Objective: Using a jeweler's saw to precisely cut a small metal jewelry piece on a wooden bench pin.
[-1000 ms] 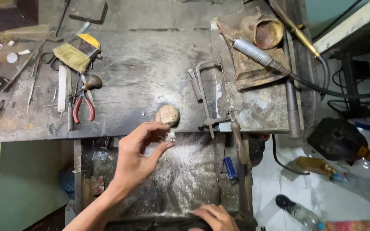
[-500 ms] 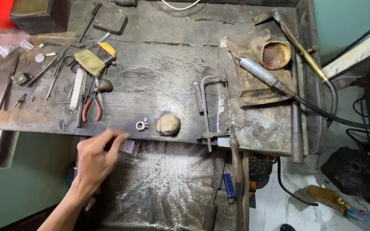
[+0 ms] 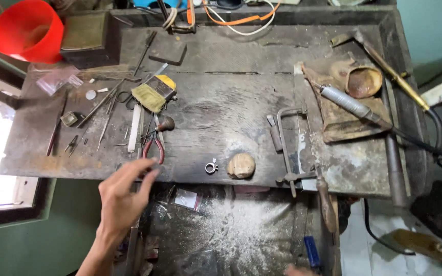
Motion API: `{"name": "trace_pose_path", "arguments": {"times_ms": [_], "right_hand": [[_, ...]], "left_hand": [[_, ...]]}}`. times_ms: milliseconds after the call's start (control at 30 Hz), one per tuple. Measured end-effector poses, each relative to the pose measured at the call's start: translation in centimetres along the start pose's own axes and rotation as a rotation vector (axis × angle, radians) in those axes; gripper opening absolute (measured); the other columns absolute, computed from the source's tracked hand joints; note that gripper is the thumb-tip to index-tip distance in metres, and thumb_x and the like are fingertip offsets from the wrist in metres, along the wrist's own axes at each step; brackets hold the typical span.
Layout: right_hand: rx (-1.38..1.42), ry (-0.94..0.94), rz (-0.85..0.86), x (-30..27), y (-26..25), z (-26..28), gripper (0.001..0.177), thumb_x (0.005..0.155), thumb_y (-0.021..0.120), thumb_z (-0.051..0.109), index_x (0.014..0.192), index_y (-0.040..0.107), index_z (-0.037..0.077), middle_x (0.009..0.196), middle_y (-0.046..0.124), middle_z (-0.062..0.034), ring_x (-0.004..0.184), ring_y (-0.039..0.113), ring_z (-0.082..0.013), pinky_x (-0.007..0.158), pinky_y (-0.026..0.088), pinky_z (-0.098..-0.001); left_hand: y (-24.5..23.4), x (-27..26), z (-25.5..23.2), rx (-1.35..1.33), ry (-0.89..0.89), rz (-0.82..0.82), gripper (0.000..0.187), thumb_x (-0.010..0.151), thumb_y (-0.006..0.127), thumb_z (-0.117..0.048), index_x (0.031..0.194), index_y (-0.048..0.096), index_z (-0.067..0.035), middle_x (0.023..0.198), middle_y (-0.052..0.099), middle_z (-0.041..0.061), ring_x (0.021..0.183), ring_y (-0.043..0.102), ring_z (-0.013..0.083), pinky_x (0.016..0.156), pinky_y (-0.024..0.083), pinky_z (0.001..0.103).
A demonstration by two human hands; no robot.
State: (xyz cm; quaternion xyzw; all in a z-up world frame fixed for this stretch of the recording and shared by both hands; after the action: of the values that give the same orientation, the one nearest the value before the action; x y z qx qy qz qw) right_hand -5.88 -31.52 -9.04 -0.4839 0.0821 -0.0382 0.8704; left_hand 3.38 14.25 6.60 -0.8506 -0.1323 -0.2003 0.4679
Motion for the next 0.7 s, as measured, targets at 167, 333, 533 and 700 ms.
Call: {"name": "trace_pose_path", "arguments": {"times_ms": [167,333,533,700], "right_hand": [[-0.063,-0.102,-0.357,3.7,-8.4,7.4,0.043,0.088,0.081,0.016,0.129,0.075,0.006,0.132,0.071,-0.0195,0.118,0.067,-0.0326,0.098,0.055,-0.0443],[-0.127,-0.446,-0.593,7.0,-11.7,13.5,0.027,0.098,0.089,0.004,0.123,0.080,-0.004,0.119,0.074,-0.0172,0.099,0.071,-0.0282,0.089,0.056,-0.0389],[-0.118,-0.540,-0.432,9.9,-9.3,13.6,0.042,0.088,0.085,0.012,0.125,0.074,-0.003,0.122,0.073,-0.0209,0.104,0.072,-0.0299,0.096,0.059,-0.0389],[-0.135,-0.547,-0.446,10.6,-8.8,13.1,0.033,0.100,0.072,0.001,0.132,0.071,-0.004,0.120,0.074,-0.0200,0.096,0.073,-0.0330,0.088,0.058,-0.0414]], "left_hand": [[0.0,2.9,2.8,0.084,-0.052,0.048,0.031,0.094,0.075,-0.006,0.123,0.069,0.000,0.118,0.074,0.020,0.101,0.073,0.0250,0.085,0.061,0.031],[-0.6,4.1,4.5,0.178,-0.133,0.029,0.029,0.098,0.073,-0.011,0.124,0.069,0.001,0.115,0.073,0.023,0.100,0.070,0.0295,0.083,0.060,0.038],[-1.1,1.3,7.5,0.293,-0.215,-0.048,0.018,0.104,0.077,-0.023,0.094,0.076,-0.008,0.058,0.063,-0.003,0.042,0.042,0.0072,0.042,0.029,0.025],[-1.1,2.0,6.3,0.157,-0.145,-0.084,0.015,0.098,0.077,-0.005,0.112,0.076,0.000,0.100,0.079,0.011,0.076,0.074,0.0161,0.062,0.056,0.025]]}}
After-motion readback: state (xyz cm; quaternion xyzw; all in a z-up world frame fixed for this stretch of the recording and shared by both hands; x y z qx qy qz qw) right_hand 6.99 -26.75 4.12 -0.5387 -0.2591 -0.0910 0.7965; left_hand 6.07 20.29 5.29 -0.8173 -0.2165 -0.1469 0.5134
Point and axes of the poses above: each hand's wrist, its own x-axis towards the middle knuckle, its own y-axis out of the palm, z = x × y, the point moved 10 cm from there along x, towards the middle knuckle
